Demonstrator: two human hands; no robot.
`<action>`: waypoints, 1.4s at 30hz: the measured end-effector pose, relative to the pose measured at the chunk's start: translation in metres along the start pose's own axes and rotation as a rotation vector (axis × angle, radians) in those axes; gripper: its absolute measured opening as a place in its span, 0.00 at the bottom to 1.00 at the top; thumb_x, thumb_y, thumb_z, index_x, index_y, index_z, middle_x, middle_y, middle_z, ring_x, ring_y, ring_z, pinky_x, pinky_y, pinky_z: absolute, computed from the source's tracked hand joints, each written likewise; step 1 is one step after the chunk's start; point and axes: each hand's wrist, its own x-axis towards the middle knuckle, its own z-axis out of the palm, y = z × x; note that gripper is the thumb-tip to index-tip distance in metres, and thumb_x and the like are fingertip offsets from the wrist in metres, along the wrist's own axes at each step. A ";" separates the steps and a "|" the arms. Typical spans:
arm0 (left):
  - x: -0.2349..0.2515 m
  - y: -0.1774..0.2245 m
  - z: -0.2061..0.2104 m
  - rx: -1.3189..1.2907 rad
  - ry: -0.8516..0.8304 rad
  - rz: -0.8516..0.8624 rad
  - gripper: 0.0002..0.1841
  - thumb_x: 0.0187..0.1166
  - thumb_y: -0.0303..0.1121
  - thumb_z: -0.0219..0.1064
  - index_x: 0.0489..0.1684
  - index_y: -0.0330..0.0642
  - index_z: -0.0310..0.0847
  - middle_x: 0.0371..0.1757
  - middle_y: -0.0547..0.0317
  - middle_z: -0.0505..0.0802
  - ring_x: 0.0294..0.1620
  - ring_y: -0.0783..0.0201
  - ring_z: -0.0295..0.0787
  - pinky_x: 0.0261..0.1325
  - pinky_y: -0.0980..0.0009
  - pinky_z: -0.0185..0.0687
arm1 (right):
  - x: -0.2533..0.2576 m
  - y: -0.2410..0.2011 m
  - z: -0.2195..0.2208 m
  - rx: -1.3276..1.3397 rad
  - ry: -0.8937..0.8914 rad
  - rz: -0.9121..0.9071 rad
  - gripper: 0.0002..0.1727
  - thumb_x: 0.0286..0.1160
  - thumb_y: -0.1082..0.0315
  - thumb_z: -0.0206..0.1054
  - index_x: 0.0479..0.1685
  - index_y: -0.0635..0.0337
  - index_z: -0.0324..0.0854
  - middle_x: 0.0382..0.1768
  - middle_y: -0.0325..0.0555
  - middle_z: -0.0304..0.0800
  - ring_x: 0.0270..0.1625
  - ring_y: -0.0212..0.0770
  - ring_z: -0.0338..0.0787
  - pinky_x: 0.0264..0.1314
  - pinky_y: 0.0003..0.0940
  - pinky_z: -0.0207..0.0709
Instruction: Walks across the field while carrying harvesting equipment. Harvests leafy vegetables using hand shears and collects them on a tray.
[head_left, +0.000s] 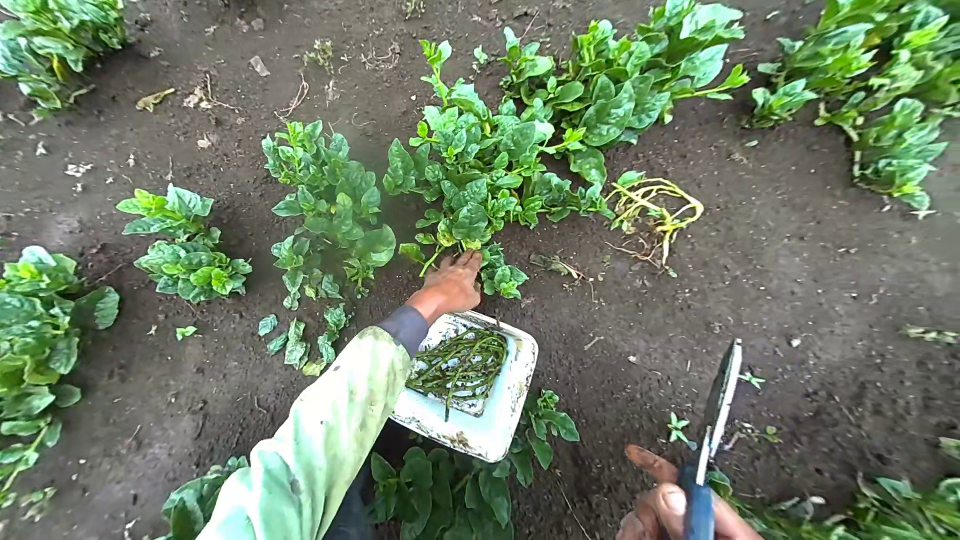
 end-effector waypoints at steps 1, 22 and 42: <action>-0.001 -0.003 0.000 -0.017 0.037 -0.023 0.32 0.86 0.42 0.59 0.93 0.59 0.58 0.97 0.60 0.55 0.93 0.36 0.48 0.76 0.21 0.55 | 0.000 -0.001 0.000 -0.002 0.005 -0.004 0.15 0.87 0.71 0.54 0.64 0.65 0.80 0.26 0.29 0.91 0.24 0.30 0.90 0.27 0.30 0.89; 0.009 -0.045 0.000 -0.118 0.052 0.021 0.20 0.83 0.41 0.65 0.73 0.60 0.84 0.77 0.45 0.83 0.76 0.42 0.80 0.71 0.31 0.73 | -0.014 -0.009 0.000 0.007 0.013 -0.009 0.14 0.86 0.71 0.57 0.64 0.65 0.80 0.28 0.29 0.92 0.24 0.29 0.90 0.26 0.28 0.88; 0.036 -0.010 -0.029 -0.036 0.309 0.131 0.15 0.85 0.40 0.61 0.60 0.54 0.92 0.63 0.49 0.90 0.65 0.48 0.88 0.63 0.40 0.82 | -0.008 -0.005 0.002 -0.015 0.033 0.006 0.15 0.86 0.71 0.55 0.63 0.67 0.79 0.26 0.29 0.91 0.23 0.29 0.90 0.27 0.28 0.89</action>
